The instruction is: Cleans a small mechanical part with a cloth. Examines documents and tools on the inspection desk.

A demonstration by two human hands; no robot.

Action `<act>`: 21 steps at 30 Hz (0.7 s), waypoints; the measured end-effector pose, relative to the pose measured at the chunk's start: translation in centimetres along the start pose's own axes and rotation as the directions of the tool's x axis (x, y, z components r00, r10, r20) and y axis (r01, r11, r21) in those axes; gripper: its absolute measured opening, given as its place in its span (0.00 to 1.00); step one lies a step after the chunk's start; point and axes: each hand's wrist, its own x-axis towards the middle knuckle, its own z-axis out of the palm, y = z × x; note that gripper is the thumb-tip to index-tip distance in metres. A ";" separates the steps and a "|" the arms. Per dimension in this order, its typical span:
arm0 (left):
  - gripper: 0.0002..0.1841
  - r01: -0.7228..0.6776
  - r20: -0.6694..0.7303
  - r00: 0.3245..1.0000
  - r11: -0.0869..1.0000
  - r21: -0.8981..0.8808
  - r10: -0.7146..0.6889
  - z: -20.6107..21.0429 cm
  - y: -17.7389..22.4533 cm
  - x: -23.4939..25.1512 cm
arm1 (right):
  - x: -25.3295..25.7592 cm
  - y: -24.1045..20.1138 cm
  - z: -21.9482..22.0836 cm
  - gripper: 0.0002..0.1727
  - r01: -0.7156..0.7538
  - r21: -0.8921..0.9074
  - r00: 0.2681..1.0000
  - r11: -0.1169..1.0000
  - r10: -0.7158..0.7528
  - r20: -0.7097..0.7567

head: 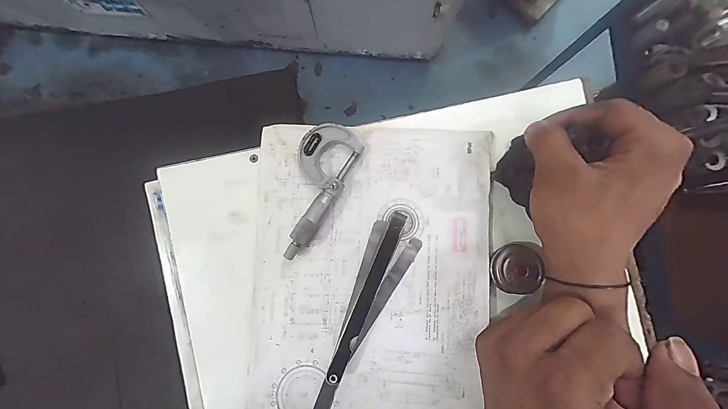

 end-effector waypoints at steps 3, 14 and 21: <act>0.19 0.000 0.000 1.000 1.000 0.003 0.000 0.1 0.1 0.0 | 0.1 0.1 0.1 0.05 0.007 0.012 1.000 1.000 -0.007 -0.006; 0.20 0.023 0.011 1.000 1.000 0.016 -0.024 0.0 0.2 0.1 | 0.0 0.2 0.2 0.04 0.013 0.030 1.000 0.999 -0.013 -0.014; 0.20 0.028 0.015 0.999 1.000 0.006 -0.028 -0.1 0.2 0.1 | 0.0 0.1 0.1 0.04 -0.003 0.011 1.000 1.000 0.003 -0.011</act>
